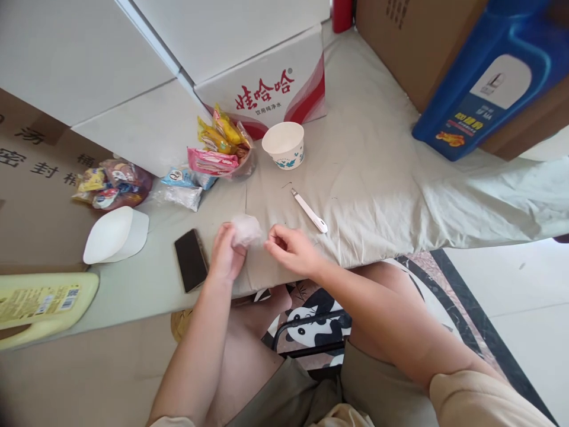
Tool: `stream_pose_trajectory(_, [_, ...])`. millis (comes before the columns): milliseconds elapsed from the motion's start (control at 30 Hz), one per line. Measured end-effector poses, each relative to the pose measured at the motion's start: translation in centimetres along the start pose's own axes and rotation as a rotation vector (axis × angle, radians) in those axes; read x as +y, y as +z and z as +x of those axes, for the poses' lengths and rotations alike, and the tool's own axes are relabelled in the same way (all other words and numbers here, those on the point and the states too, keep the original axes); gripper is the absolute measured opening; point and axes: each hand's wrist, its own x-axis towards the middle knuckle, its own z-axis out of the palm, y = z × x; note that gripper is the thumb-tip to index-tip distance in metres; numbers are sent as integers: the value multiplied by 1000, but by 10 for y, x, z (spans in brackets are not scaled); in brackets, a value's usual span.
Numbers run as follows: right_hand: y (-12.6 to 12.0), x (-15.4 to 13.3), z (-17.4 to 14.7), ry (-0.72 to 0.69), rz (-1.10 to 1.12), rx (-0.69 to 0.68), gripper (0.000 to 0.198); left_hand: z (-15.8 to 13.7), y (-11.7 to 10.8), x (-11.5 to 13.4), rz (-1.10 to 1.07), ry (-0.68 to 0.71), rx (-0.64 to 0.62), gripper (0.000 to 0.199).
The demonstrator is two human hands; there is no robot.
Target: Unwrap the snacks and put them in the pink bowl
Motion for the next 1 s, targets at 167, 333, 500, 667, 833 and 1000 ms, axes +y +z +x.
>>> stream_pose_trajectory(167, [3, -4, 10, -30, -24, -100, 24, 7, -8, 8, -4, 136, 58, 44])
stream_pose_trajectory(333, [11, 0, 17, -34, -223, -233, 19, 8, 2, 20, 82, 91, 30, 56])
stream_pose_trajectory(500, [9, 1, 22, -119, -547, -458, 25, 39, 47, 50, 493, 406, 65, 38])
stream_pose_trajectory(667, [5, -1, 23, -145, -599, -535, 28, 104, 139, 92, 1278, 867, 88, 22])
stream_pose_trajectory(833, [0, 3, 24, -190, -569, -545, 28, 167, 208, 83, 1993, 491, -168, 21])
stream_pose_trajectory(1000, [-9, 5, 24, -209, -540, -547, 28, 204, 223, 64, 2024, 259, -349, 14])
